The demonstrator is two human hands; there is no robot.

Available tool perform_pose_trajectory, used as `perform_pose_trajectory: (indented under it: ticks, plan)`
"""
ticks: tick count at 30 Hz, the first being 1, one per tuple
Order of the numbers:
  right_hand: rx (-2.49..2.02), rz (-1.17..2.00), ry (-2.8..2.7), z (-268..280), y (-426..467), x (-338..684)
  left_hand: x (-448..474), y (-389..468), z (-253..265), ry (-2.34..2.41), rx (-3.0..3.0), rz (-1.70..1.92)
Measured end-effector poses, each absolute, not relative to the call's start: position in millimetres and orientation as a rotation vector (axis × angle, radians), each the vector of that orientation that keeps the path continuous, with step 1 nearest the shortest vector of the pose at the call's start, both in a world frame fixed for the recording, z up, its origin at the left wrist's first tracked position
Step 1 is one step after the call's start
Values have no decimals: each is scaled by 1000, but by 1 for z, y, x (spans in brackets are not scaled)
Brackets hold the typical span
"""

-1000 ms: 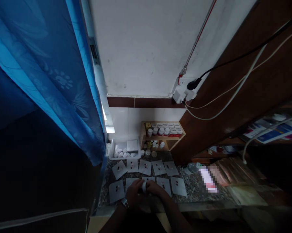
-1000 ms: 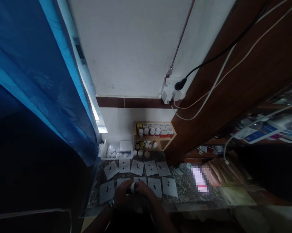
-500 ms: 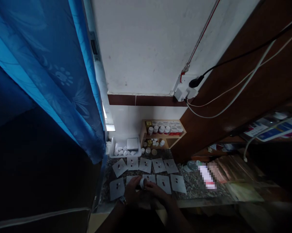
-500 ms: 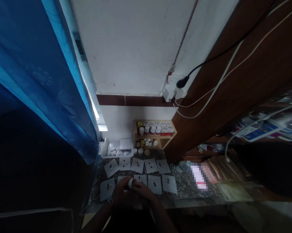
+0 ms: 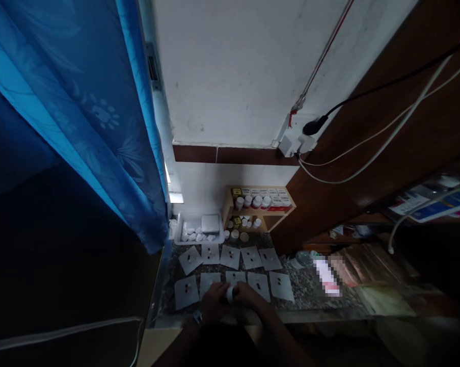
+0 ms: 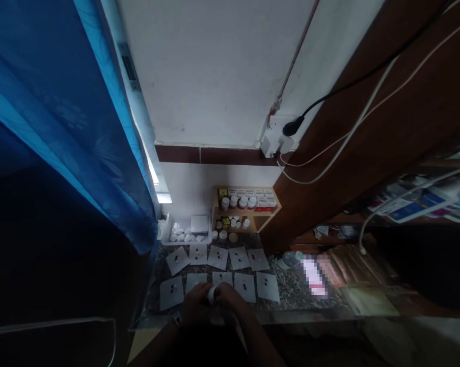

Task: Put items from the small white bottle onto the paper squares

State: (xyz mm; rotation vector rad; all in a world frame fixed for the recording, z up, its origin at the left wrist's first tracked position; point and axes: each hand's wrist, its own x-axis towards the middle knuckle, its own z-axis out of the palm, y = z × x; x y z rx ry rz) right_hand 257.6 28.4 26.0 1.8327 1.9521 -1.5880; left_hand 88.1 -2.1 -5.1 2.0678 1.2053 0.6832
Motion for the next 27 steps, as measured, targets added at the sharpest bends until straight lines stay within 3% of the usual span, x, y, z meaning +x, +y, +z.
perform_pose_trajectory:
  ticks: [8, 21, 27]
  plan:
    - [1948, -1296, 2007, 13, 22, 259, 91, 1, 2, 1173, 2156, 618]
    - [1612, -1938, 2116, 24, 18, 277, 92, 1, 1, 1172, 2108, 675]
    - [1893, -1628, 2268, 30, 13, 271, 93, 6, 1, 1195, 2054, 718]
